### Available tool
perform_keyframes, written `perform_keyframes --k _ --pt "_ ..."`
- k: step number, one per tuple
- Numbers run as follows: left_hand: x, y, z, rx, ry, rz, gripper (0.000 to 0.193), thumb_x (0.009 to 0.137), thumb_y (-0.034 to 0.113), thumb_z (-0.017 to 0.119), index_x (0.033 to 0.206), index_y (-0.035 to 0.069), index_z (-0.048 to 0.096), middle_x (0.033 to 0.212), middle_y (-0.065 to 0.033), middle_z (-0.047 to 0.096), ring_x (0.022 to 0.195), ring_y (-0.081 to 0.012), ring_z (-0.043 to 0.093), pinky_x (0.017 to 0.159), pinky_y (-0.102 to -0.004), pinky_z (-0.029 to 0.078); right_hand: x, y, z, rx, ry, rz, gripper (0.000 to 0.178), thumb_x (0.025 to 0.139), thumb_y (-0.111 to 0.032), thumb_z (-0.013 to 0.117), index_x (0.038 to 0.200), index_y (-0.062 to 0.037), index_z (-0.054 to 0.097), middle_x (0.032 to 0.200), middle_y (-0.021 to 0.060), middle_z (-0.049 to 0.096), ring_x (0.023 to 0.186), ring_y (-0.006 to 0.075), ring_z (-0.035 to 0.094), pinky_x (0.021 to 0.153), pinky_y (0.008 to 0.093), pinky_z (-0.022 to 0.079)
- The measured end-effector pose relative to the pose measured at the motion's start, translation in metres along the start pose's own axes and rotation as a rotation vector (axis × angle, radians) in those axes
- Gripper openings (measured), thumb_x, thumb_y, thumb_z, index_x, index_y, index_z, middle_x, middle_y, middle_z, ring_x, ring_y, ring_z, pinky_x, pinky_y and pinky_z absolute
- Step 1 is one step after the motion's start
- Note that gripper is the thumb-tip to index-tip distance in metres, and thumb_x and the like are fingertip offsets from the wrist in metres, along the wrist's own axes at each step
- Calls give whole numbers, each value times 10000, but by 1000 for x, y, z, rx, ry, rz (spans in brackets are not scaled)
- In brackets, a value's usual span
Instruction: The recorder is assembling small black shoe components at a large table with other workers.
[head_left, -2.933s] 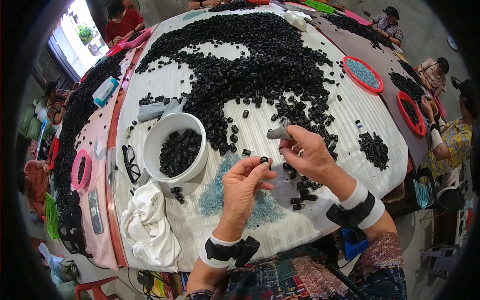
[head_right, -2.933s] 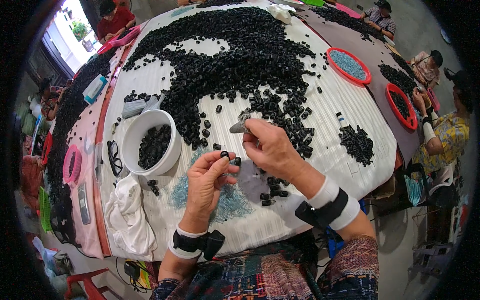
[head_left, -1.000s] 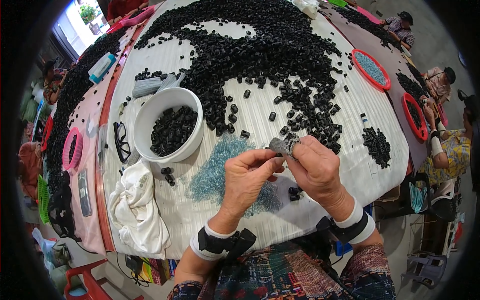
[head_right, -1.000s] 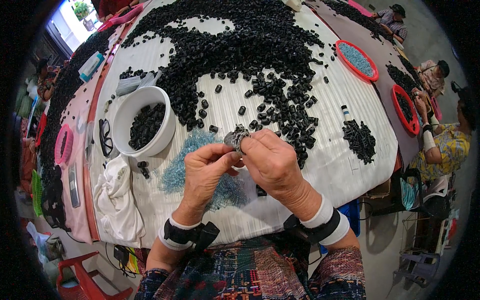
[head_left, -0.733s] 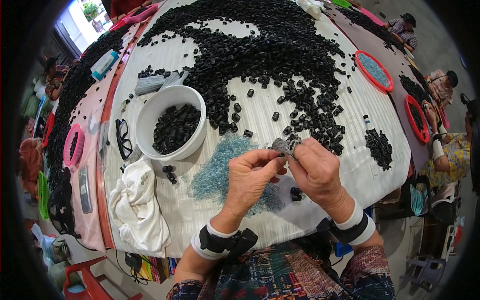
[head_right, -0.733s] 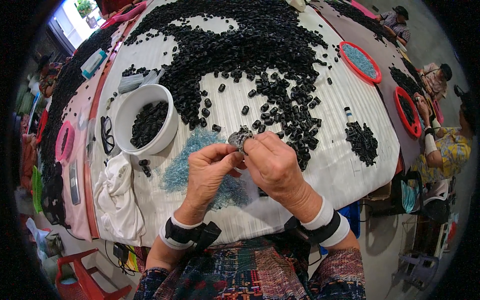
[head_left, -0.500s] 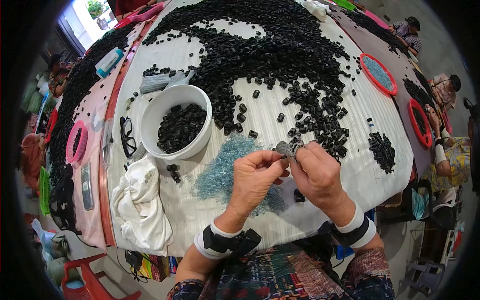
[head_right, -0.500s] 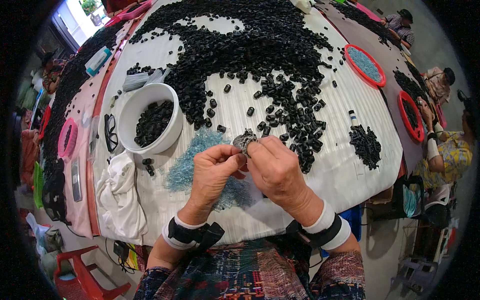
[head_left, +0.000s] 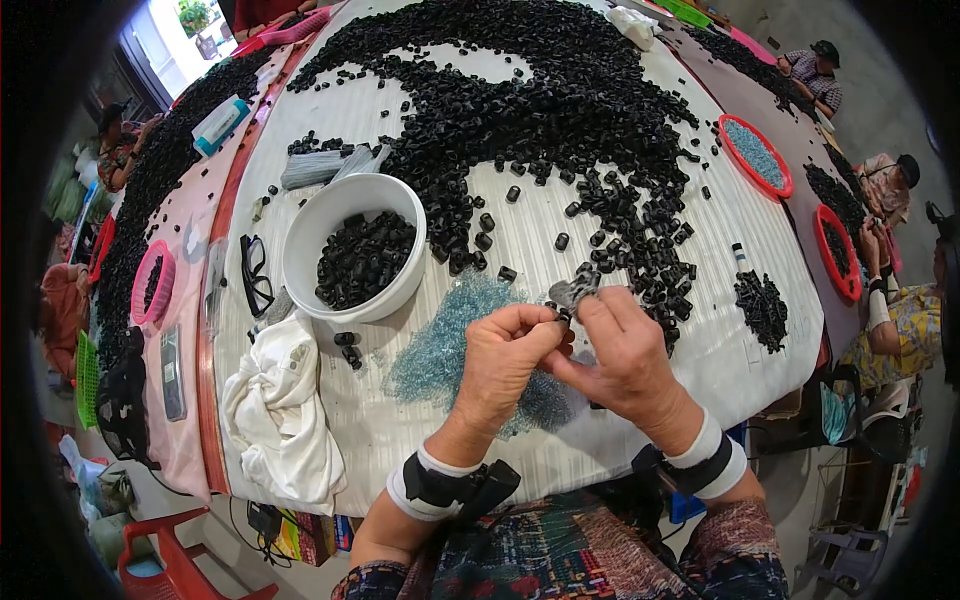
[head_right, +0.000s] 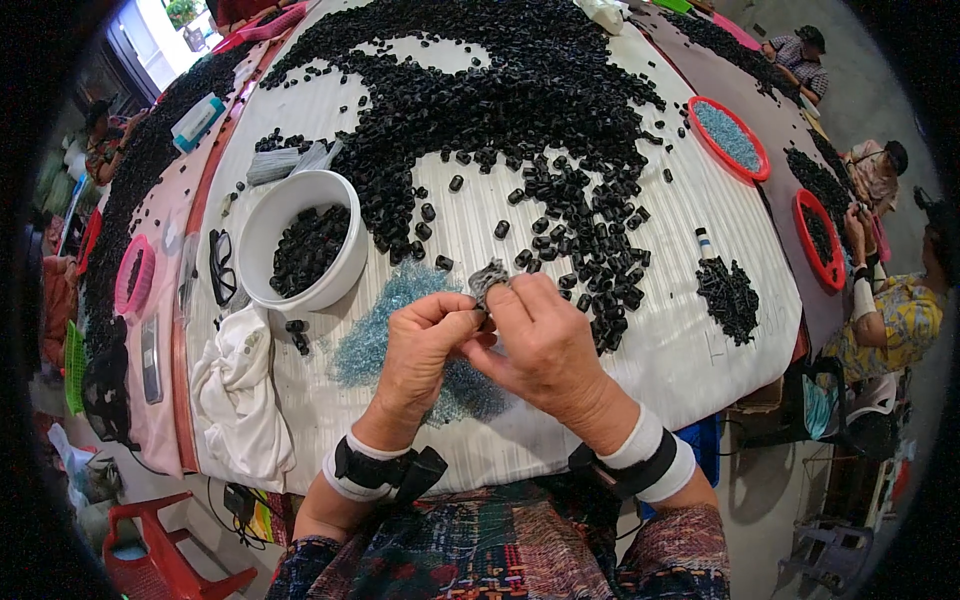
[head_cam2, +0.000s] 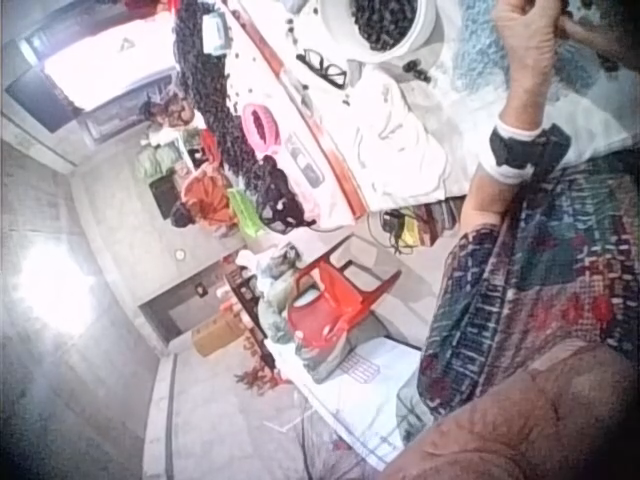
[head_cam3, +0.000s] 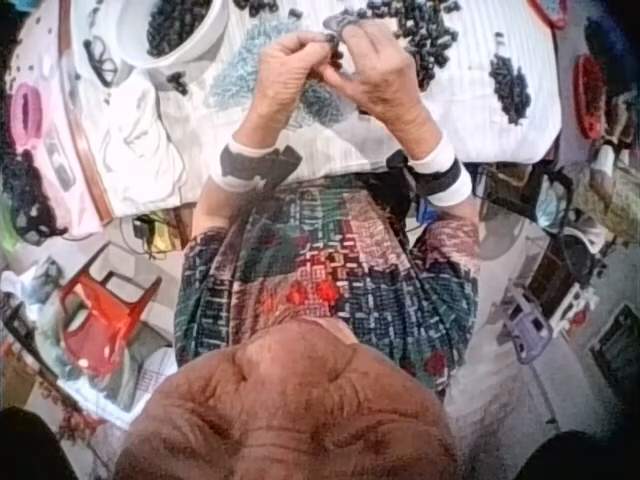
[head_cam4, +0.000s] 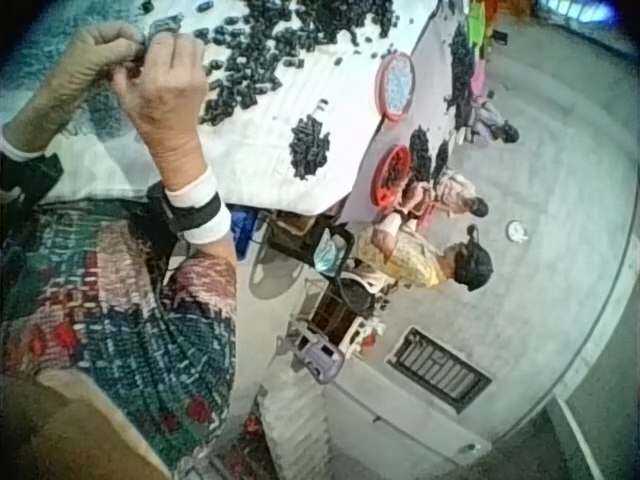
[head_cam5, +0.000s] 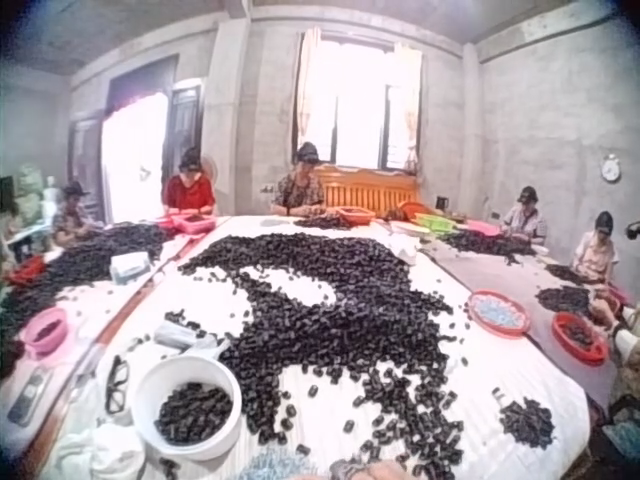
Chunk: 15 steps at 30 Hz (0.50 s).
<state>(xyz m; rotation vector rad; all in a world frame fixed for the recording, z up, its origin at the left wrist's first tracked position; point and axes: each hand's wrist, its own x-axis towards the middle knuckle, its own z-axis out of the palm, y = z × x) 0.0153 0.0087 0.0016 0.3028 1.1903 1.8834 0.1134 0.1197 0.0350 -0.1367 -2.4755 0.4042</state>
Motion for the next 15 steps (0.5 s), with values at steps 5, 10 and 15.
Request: perform_keyframes --k 5,10,15 --pt "-1 2 0 39 -31 13 90 821 53 633 853 -28 658 742 -61 655 628 -94 605 575 -216 502 -3 -3 4 -52 7 1 327 609 -130 764 823 -24 541 734 96 500 680 262 551 548 346 478" --pt "-1 1 -1 125 -31 5 120 829 95 647 879 -11 673 744 -42 657 633 -84 602 564 -213 494 -3 0 -1 -76 -10 -27 275 630 -106 738 794 -26 531 701 93 489 653 257 546 543 341 476" --pt "0 5 1 90 -55 -57 173 844 160 675 907 -1 686 755 -39 667 654 -92 621 568 -223 507 0 6 -6 -93 3 -30 235 648 -88 714 775 -25 527 683 97 483 638 260 543 540 343 475"
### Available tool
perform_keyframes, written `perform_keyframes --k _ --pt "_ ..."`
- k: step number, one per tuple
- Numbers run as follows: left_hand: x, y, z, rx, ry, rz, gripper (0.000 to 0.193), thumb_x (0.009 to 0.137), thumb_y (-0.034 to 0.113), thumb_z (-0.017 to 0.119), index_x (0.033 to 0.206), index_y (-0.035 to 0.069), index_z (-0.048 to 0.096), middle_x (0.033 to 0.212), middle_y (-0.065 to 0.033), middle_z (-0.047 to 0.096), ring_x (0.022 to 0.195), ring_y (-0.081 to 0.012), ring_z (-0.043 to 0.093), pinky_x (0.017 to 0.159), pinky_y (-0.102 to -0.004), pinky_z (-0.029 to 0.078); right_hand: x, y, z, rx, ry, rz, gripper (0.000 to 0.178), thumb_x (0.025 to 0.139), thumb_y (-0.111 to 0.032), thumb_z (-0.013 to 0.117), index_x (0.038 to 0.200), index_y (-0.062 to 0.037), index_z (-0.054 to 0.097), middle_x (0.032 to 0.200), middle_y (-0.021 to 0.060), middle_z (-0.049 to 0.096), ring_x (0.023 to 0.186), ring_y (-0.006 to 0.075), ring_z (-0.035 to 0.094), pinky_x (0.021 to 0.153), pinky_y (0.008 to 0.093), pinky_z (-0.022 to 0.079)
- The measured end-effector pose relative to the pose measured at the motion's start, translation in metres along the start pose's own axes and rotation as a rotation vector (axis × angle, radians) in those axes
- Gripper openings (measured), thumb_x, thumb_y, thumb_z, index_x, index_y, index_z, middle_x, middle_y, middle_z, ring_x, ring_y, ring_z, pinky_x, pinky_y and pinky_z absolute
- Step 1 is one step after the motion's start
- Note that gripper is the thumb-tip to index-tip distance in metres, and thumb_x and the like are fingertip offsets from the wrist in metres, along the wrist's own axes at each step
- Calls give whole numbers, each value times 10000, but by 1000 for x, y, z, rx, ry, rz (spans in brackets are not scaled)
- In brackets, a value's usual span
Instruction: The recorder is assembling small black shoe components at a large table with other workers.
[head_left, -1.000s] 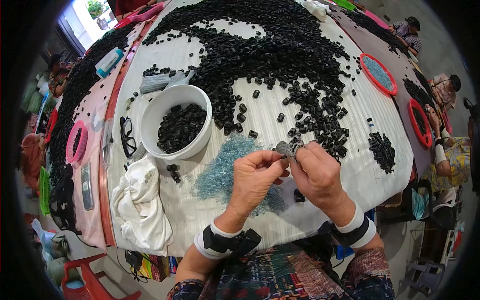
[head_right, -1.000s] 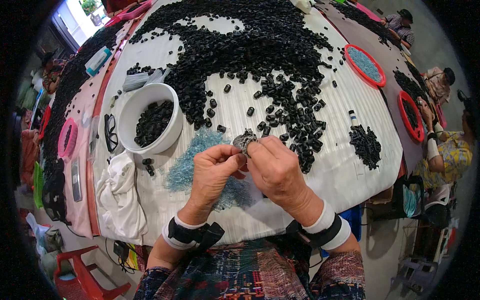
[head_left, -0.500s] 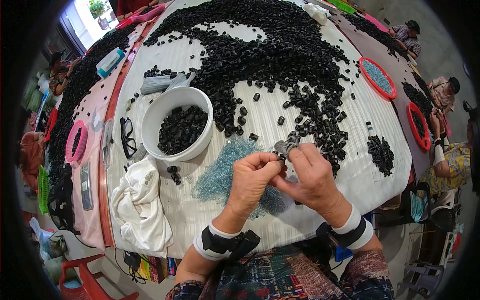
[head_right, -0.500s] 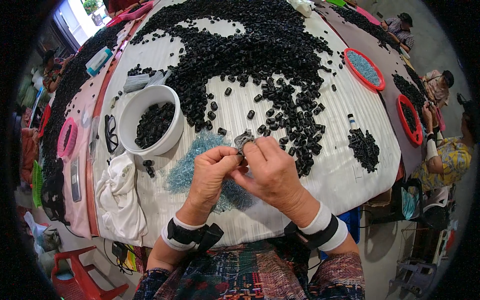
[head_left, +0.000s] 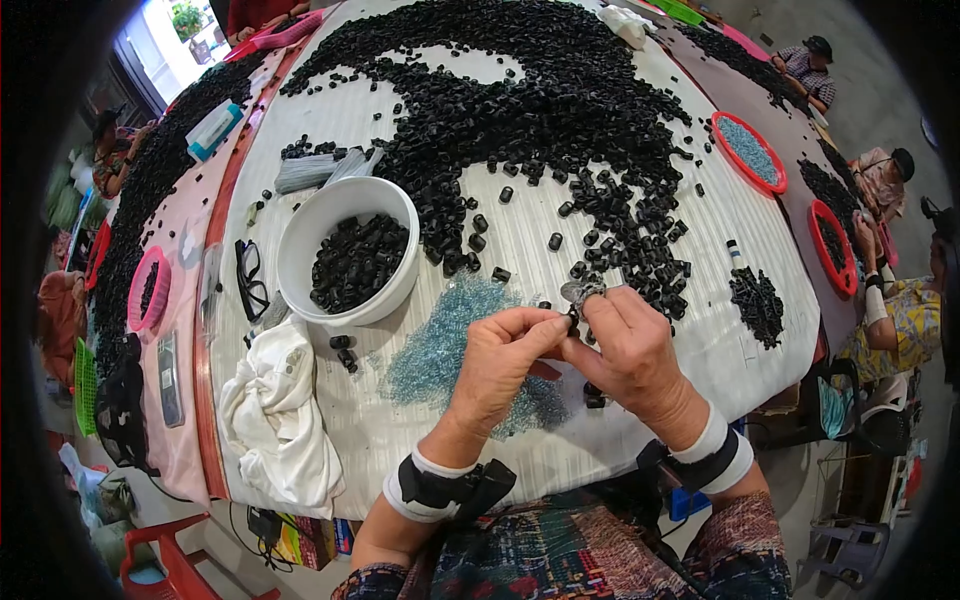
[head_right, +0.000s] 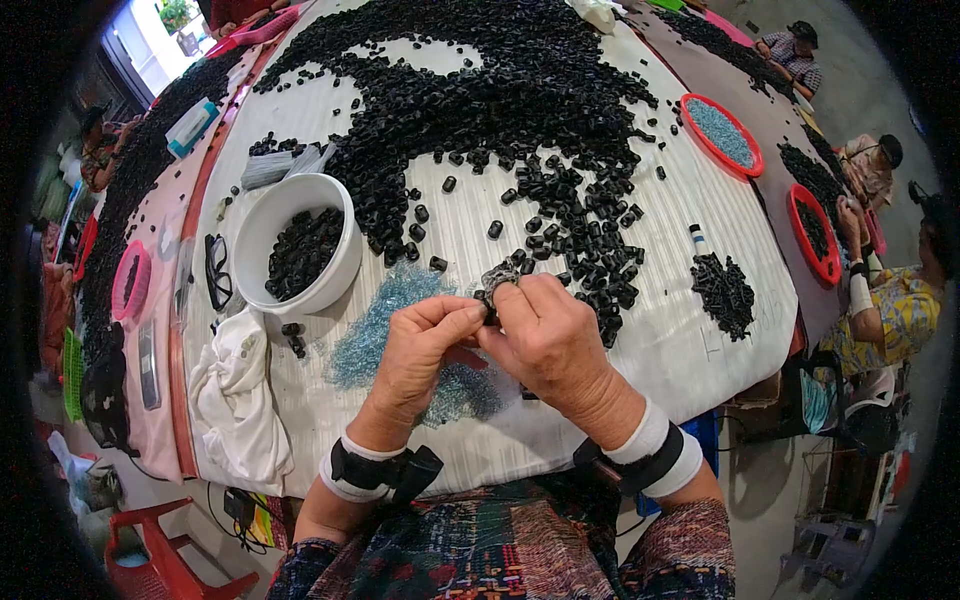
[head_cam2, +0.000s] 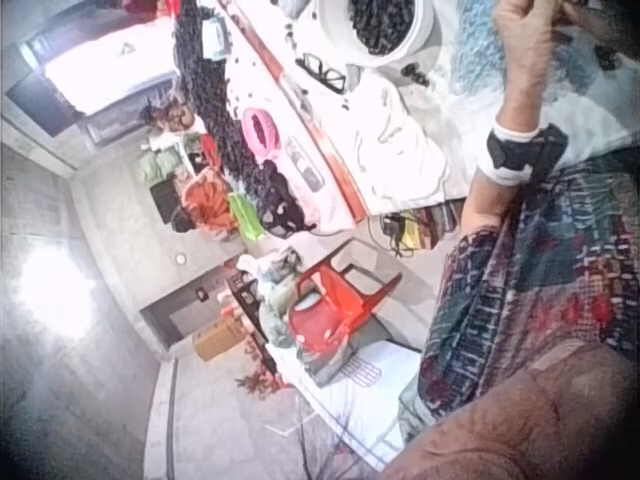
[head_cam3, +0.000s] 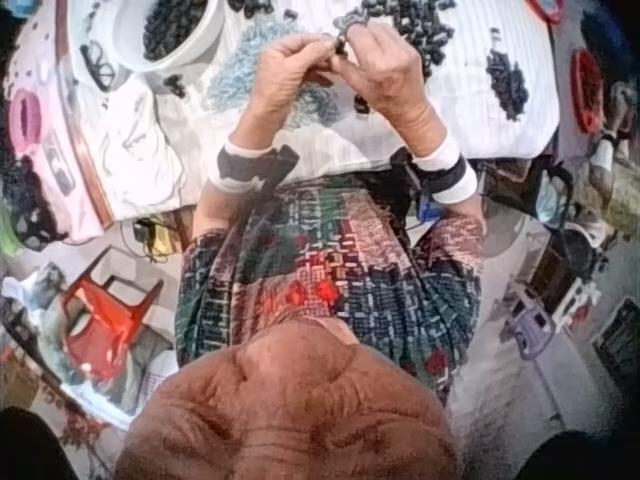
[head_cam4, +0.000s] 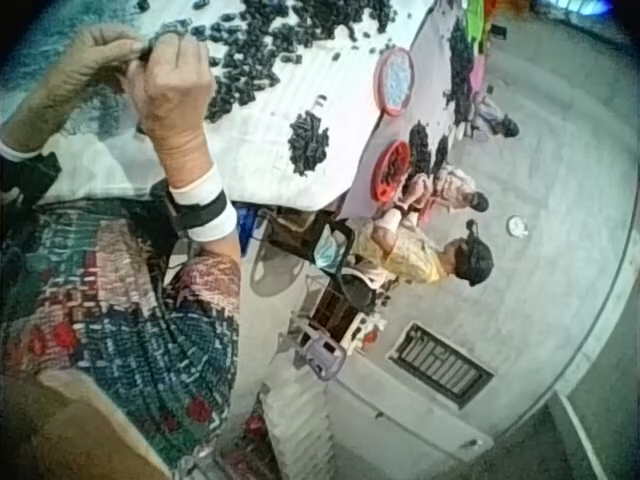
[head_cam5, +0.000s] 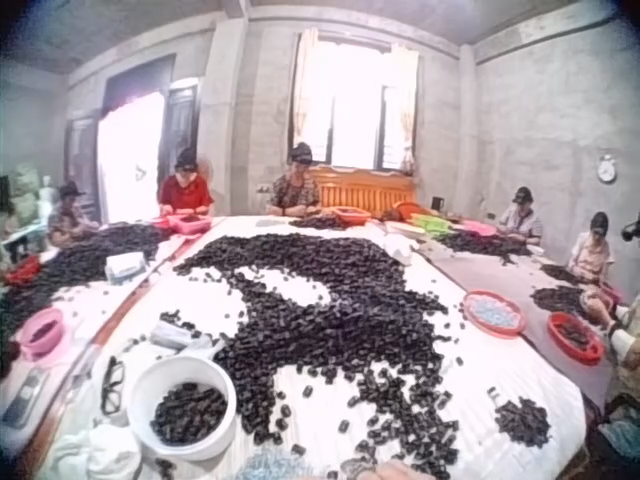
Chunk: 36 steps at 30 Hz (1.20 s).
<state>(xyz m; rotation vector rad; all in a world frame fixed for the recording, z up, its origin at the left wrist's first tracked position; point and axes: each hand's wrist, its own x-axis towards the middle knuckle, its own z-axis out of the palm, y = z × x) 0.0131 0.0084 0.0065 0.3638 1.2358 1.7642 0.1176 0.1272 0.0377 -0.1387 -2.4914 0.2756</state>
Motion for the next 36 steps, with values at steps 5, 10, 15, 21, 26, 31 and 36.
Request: perform_keyframes --k 5,10,15,21,26,31,36 --pt "1 -5 -7 -24 -46 -16 158 867 125 646 915 -24 668 771 -69 666 652 -132 646 595 -260 559 -3 0 1 33 -25 -10 214 661 -81 708 757 -22 525 678 100 480 633 261 541 534 350 473" --pt "3 -8 -8 -32 -44 -5 149 869 112 642 903 -32 664 770 -74 666 652 -136 645 597 -260 557 -8 -2 9 15 4 -47 209 669 -80 707 736 -25 517 662 98 471 613 263 539 521 349 470" --pt "5 -4 -6 34 -94 -43 140 870 109 641 886 -29 662 789 -84 668 657 -141 645 609 -264 558 -10 4 4 40 9 -16 226 676 -99 721 741 -35 515 672 97 478 603 265 541 513 345 469" --pt "1 12 -3 -74 -13 85 155 903 124 597 971 -14 613 897 -139 669 695 -163 670 570 -270 570 2 25 -26 342 3 283 205 772 -98 668 902 19 562 738 114 527 615 226 550 557 326 480" --pt "5 34 -20 -211 248 418 145 940 142 555 1016 21 529 882 -142 656 697 -179 668 542 -265 555 -21 61 -20 175 -75 360 183 774 -73 660 798 2 495 723 126 519 638 262 560 574 352 473" --pt "5 46 -52 -277 445 567 180 942 182 558 1032 36 506 943 -138 643 743 -174 655 564 -270 559 -26 60 -12 69 -215 343 169 766 -69 645 838 -15 502 761 148 548 728 332 588 639 416 487" --pt "6 53 -65 -327 531 584 328 968 201 480 1224 0 443 1126 -162 588 928 -205 629 653 -293 570 -26 55 5 123 -308 251 168 766 -57 614 874 -18 492 775 157 554 746 347 593 662 427 497"
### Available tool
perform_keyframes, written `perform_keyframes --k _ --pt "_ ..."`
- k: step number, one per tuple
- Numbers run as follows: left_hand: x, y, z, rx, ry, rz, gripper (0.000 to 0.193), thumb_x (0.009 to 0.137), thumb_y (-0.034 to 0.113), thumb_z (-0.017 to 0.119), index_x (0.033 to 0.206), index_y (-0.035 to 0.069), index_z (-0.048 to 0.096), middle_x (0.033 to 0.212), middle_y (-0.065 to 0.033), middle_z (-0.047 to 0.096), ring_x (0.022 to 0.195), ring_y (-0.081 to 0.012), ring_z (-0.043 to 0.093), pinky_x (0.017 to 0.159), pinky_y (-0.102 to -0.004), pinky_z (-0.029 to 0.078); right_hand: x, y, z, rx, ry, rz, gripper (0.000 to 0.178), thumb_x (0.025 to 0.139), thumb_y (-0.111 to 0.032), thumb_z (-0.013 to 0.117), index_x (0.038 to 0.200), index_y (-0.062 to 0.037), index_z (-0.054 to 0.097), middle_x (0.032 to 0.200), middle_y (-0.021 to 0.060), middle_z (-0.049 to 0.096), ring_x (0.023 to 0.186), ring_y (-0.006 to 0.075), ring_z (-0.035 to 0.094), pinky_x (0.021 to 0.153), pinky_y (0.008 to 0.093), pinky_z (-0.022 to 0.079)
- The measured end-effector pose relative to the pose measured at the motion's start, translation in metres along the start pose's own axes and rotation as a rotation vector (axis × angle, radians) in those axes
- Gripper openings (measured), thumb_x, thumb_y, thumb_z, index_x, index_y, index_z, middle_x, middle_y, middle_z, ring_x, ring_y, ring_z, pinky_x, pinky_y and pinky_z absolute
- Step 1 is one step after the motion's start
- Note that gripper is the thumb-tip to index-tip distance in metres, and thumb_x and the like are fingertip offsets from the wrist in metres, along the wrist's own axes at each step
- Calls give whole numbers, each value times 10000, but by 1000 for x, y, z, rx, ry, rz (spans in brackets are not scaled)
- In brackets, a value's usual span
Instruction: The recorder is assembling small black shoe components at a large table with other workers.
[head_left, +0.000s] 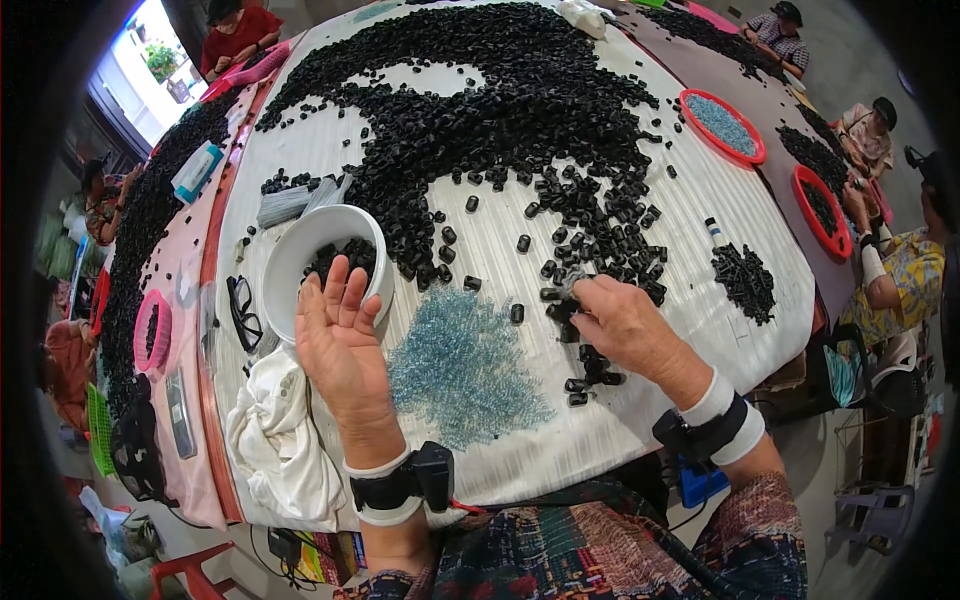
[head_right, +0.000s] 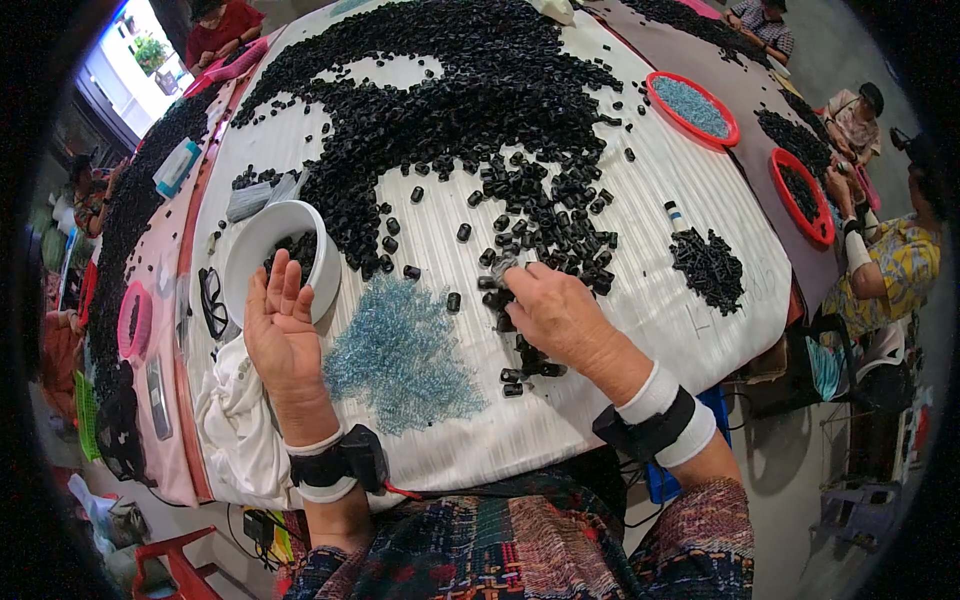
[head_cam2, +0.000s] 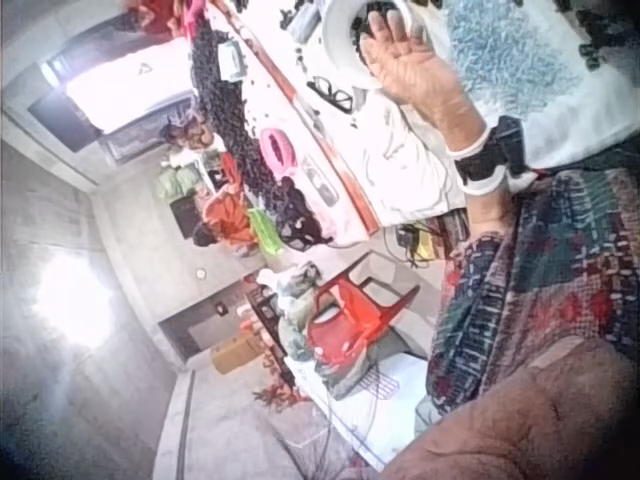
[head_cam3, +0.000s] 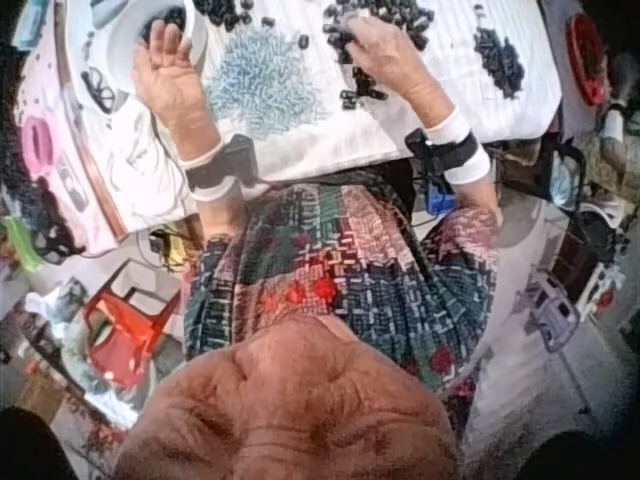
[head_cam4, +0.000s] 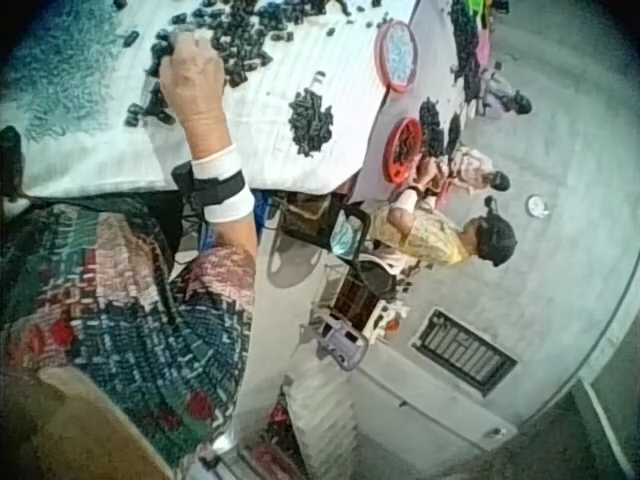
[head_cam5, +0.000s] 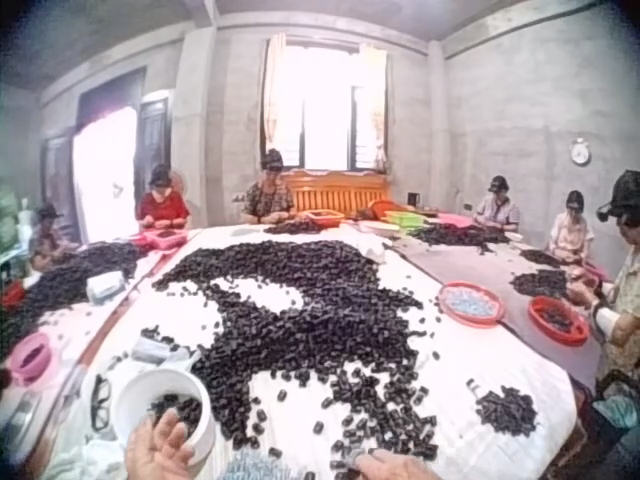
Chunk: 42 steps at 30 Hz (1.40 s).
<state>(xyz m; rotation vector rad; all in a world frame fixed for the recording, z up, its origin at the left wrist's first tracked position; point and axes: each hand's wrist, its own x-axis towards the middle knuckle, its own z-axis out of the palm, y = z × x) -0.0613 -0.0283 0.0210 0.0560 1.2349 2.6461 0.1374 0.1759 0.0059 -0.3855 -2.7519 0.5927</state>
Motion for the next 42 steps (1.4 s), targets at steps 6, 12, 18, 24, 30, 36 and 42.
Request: perform_keyframes --k 6,12,18,24,30,36,42 --pt "-7 -4 4 -12 -78 -37 264 963 186 493 1158 9 503 992 -135 632 795 -203 643 583 -295 556 22 -12 -1 -1 135 -79 175 764 -38 597 920 -18 521 801 144 561 795 318 590 687 409 501" --pt "-21 -20 12 68 -227 -187 181 936 173 557 1042 28 573 819 -75 638 657 -149 618 502 -284 545 35 -35 22 -140 37 -248 226 722 -66 637 926 -43 543 803 74 563 819 247 544 725 349 477" --pt "-34 -31 17 250 -334 -313 175 908 147 608 1011 8 580 856 -78 648 677 -121 631 516 -234 516 35 -34 26 -148 76 -287 271 705 -61 646 955 -33 546 779 84 546 769 268 554 670 372 469" --pt "-40 -38 18 250 -596 -520 156 868 103 654 981 10 598 841 -63 661 735 -123 654 557 -216 532 38 -59 0 72 247 -453 325 691 -18 667 994 -2 552 874 134 581 811 294 596 704 360 515" --pt "-38 -40 16 176 -526 -580 120 857 48 634 963 1 605 836 -72 661 720 -136 657 575 -249 559 34 -63 -3 148 239 -468 323 701 -7 673 1002 12 558 900 140 593 848 298 609 717 353 528" --pt "-33 -37 16 76 -387 -449 144 874 50 617 1006 -4 605 876 -87 656 710 -132 634 569 -253 555 30 -56 -5 230 223 -319 303 723 7 651 1001 19 529 867 155 582 804 312 601 695 373 518" --pt "-26 -37 12 -70 -352 -360 168 912 90 582 1068 27 574 972 -108 653 781 -155 659 603 -277 578 20 -50 26 145 -50 -337 272 762 25 549 1030 -22 530 901 139 565 845 301 577 735 380 500"
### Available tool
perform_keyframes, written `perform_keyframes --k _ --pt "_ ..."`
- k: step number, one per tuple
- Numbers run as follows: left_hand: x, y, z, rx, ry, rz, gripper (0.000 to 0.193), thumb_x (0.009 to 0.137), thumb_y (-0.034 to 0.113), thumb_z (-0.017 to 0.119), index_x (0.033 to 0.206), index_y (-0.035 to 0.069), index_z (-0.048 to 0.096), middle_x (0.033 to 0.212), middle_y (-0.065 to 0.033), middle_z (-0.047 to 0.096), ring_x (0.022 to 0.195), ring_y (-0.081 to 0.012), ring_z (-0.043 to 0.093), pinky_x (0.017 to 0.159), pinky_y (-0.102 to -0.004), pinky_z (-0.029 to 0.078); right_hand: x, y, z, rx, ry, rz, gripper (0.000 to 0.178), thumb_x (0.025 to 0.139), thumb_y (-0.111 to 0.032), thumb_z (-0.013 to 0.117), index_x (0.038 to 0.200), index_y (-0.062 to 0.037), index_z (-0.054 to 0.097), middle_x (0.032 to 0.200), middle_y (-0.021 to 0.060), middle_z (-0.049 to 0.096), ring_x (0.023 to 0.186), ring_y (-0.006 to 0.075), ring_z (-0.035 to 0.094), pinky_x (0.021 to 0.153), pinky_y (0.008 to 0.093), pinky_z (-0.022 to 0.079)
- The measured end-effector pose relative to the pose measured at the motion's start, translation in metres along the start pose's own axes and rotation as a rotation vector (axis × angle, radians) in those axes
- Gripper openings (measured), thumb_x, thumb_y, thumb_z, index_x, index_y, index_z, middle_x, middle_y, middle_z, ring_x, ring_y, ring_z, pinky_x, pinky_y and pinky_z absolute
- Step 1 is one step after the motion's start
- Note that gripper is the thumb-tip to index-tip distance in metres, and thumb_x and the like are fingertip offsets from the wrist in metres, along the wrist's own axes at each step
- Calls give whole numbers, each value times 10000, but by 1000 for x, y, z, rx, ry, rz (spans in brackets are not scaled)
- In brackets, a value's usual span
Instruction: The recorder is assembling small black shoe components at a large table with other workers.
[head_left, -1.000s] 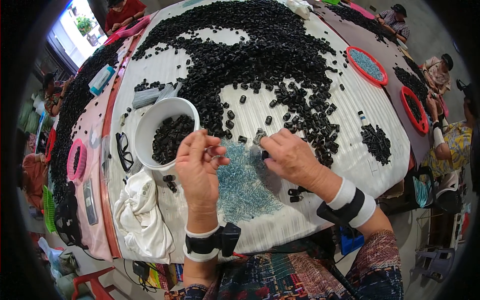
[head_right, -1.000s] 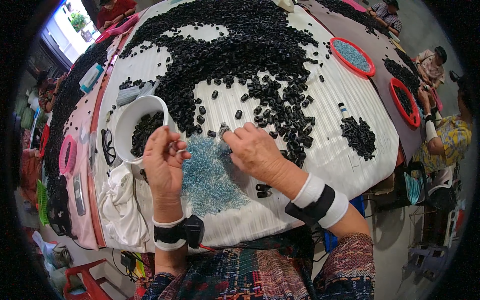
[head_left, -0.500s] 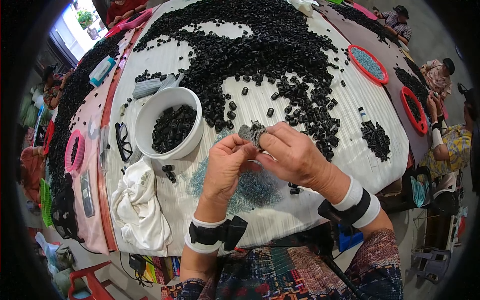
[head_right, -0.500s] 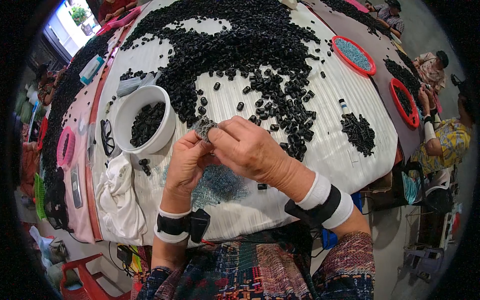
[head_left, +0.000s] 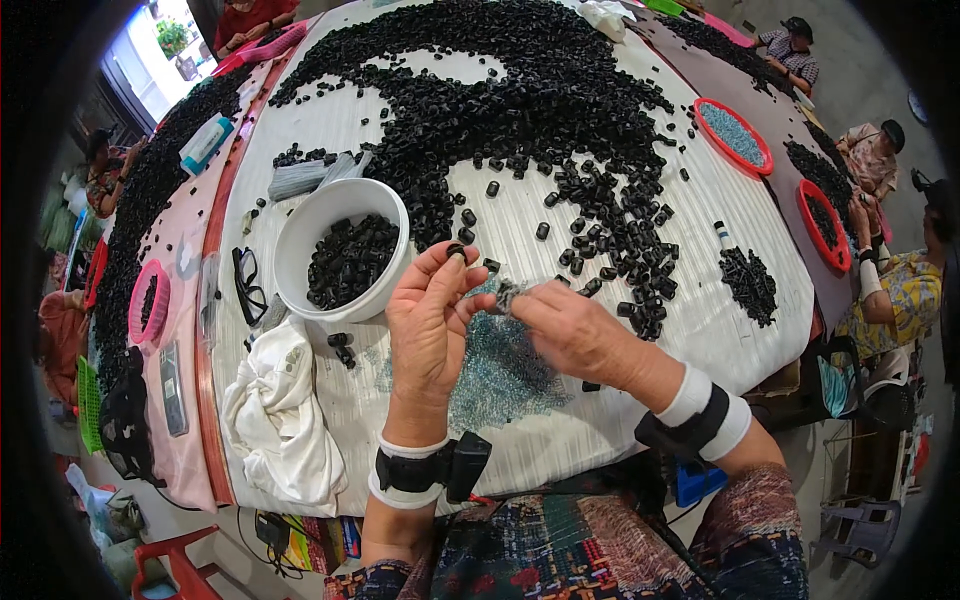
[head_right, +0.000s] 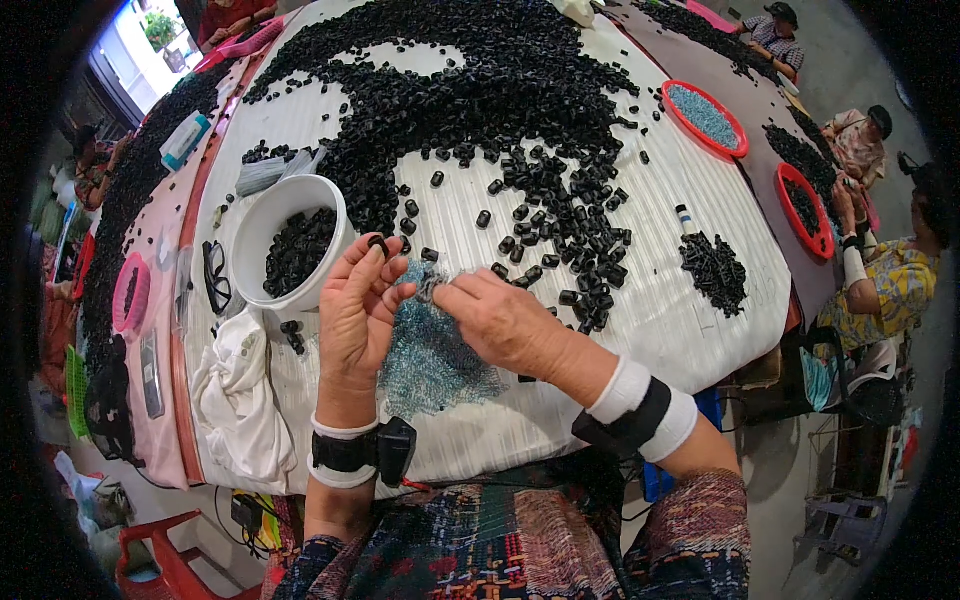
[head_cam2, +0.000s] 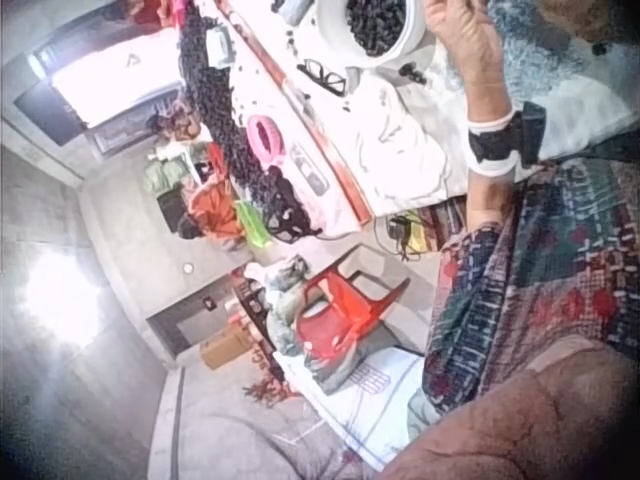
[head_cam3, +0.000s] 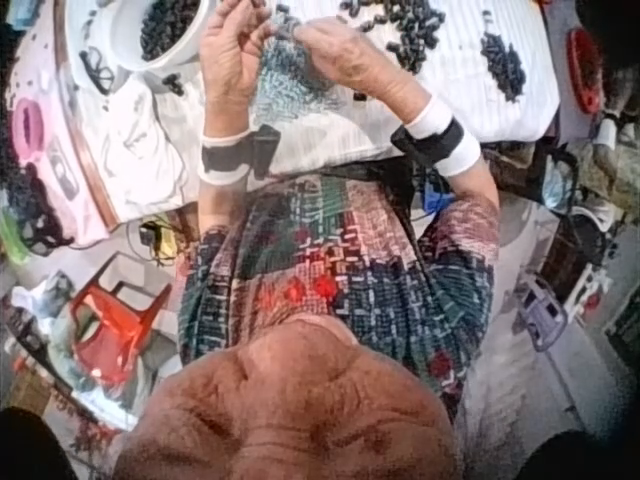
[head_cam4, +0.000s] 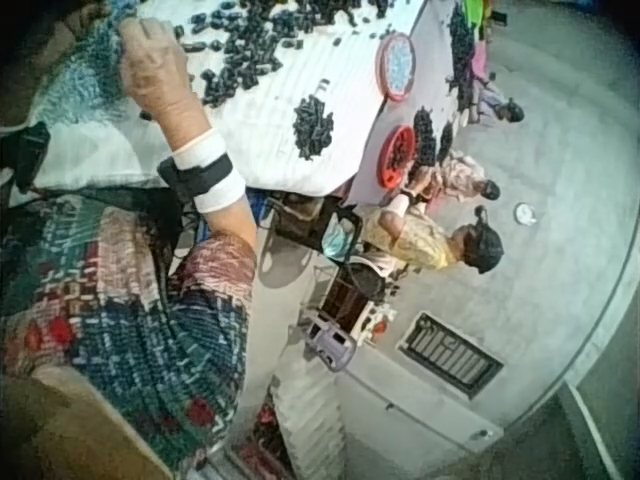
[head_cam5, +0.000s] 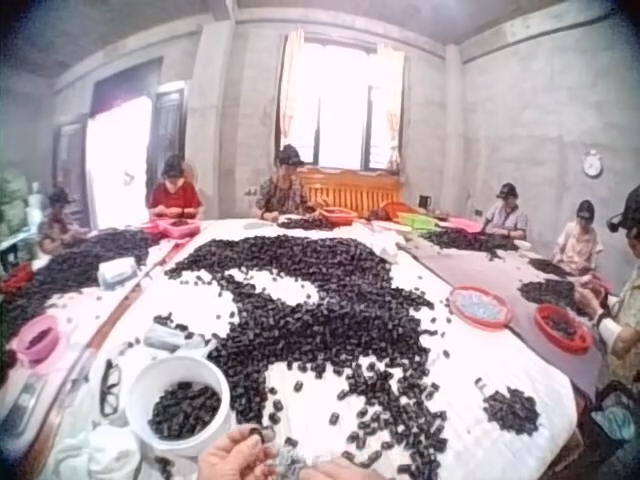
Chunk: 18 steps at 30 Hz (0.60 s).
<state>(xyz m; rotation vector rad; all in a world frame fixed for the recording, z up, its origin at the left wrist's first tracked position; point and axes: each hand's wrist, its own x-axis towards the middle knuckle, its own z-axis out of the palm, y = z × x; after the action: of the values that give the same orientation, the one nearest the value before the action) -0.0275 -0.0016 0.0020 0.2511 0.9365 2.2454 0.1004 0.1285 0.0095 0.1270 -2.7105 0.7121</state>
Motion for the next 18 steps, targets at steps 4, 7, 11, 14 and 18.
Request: perform_keyframes --k 4,7,11,14,18 --pt "-5 4 5 13 16 -16 157 917 104 582 1066 54 576 992 -119 655 794 -170 670 604 -273 575 -12 21 -3 -40 66 40 243 752 37 540 989 -18 535 846 135 566 811 295 592 722 369 500" --pt "-3 3 1 27 25 -20 155 917 108 583 1061 49 574 988 -117 654 777 -167 669 603 -271 572 -16 28 -21 157 24 281 159 765 32 540 920 -5 534 784 130 572 713 280 604 652 362 497" --pt "-4 1 1 44 51 -31 160 917 104 584 1062 40 571 976 -117 654 769 -160 664 593 -269 566 -5 33 -29 175 173 320 92 793 30 532 884 23 521 749 150 574 683 271 622 614 359 492" --pt "-3 1 1 41 56 -29 159 916 100 584 1059 33 568 960 -115 654 754 -153 657 576 -262 557 9 36 -28 138 201 263 83 799 35 527 881 31 517 756 164 578 694 299 620 621 367 492" --pt "-3 1 -2 19 74 -31 160 910 96 594 1050 26 564 951 -116 650 751 -150 643 580 -263 545 28 39 -13 68 151 148 126 765 48 526 886 20 511 770 173 574 737 352 595 665 417 485"
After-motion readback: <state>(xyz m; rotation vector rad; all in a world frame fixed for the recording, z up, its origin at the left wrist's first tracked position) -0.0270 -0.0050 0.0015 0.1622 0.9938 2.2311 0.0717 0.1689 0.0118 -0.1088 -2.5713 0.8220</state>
